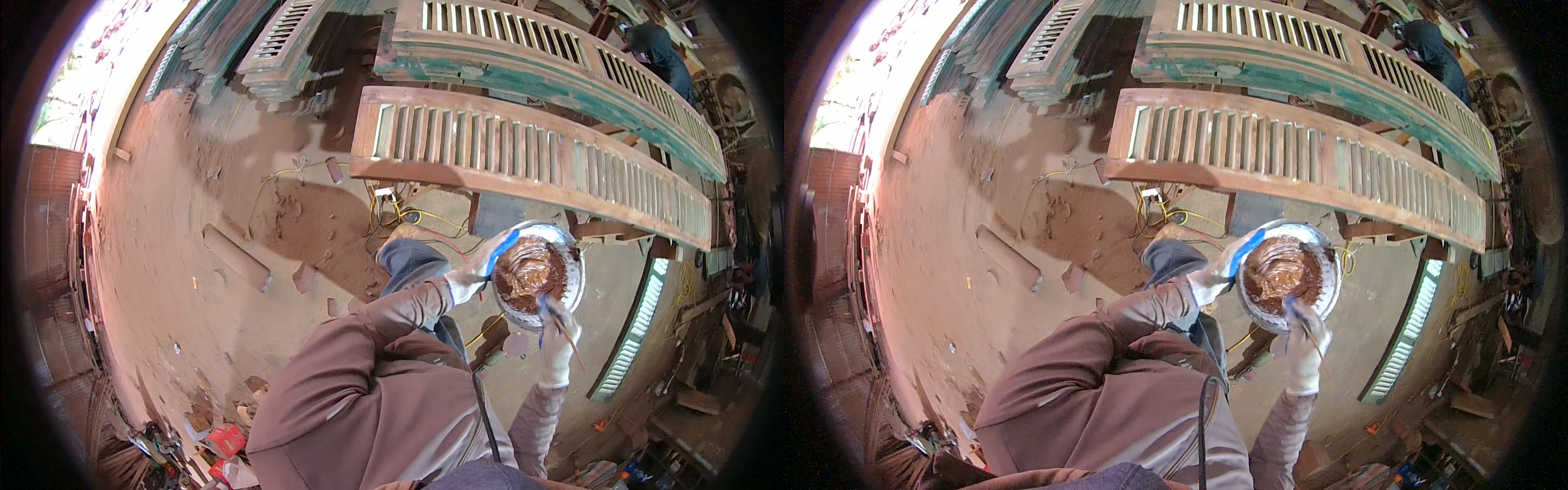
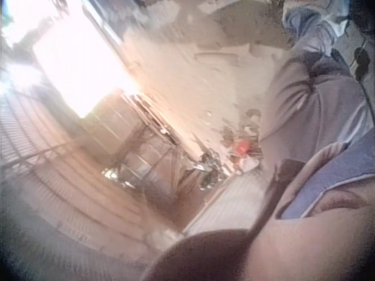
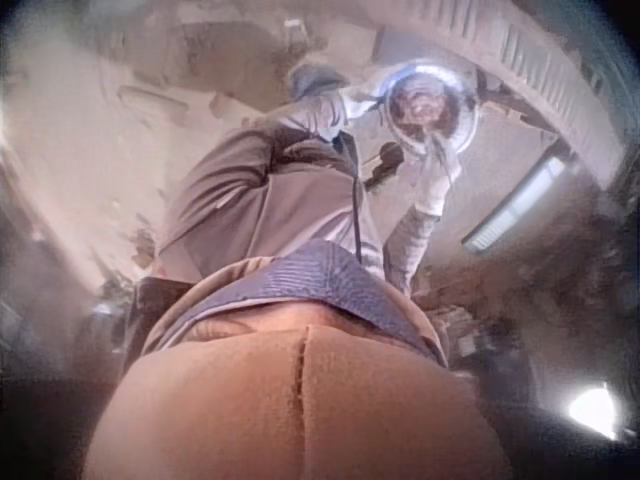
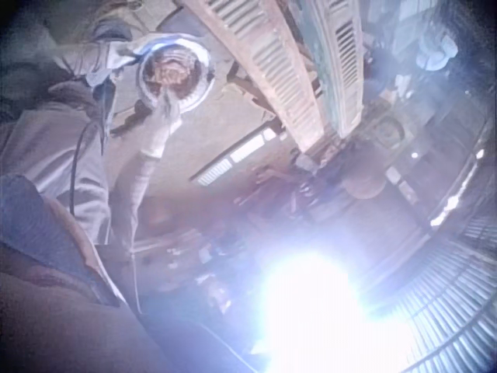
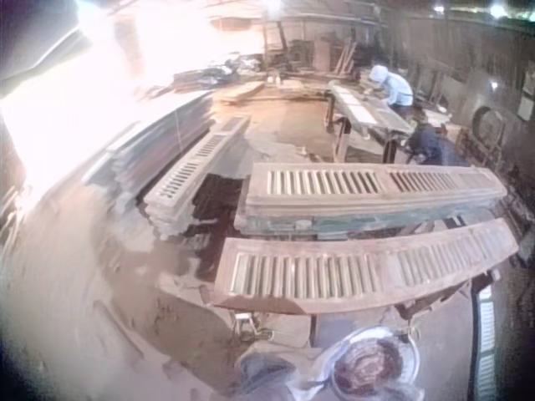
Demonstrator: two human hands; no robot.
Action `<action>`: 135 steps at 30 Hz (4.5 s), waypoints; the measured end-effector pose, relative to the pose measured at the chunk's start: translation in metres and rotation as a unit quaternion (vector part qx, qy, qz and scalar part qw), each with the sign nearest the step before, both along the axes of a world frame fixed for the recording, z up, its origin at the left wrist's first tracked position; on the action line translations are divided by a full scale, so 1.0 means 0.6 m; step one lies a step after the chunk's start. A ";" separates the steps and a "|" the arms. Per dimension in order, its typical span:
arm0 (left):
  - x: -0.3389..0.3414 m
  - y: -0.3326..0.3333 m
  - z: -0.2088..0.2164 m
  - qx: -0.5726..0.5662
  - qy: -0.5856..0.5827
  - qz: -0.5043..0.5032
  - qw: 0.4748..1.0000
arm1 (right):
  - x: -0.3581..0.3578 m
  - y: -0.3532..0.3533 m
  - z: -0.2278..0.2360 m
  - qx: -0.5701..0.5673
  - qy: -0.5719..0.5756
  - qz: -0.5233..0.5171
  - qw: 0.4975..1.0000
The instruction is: The person squats on the floor and pours liquids from plastic bottles into a small container, then stirs the mixture with a stick. The mixture changes color as more liquid is added and stirred.
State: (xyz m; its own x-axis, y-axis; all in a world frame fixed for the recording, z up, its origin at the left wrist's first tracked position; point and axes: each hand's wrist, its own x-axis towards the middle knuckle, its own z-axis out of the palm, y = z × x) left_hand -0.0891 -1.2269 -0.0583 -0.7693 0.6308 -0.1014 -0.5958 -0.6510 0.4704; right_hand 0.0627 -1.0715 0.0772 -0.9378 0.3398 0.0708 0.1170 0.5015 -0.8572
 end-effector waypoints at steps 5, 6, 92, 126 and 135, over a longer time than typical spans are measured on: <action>-0.095 -0.008 0.018 -0.130 0.031 -0.005 0.991 | -0.085 0.078 0.026 -0.004 -0.079 -0.140 0.987; -0.111 -0.001 0.012 -0.165 0.088 0.007 0.982 | -0.131 0.054 0.015 -0.007 -0.025 -0.140 0.990; -0.241 1.020 0.121 -0.137 0.039 -0.045 0.989 | -0.251 1.030 0.099 0.299 0.042 0.050 0.952; -0.259 1.147 0.132 -0.095 -0.052 0.098 0.989 | -0.107 1.223 0.048 -0.112 0.045 -0.039 0.992; -0.236 1.196 0.091 -0.097 -0.020 0.128 0.987 | -0.089 1.320 0.065 -0.065 0.119 -0.039 0.990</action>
State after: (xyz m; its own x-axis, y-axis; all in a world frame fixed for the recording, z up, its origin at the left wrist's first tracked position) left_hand -0.2305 -0.5092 -0.0040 -0.8941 0.3816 -0.2343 -0.4435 -0.6829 0.5805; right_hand 0.0090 -0.2793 0.1162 -0.8708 0.4306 0.2373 -0.0622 0.3823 -0.9219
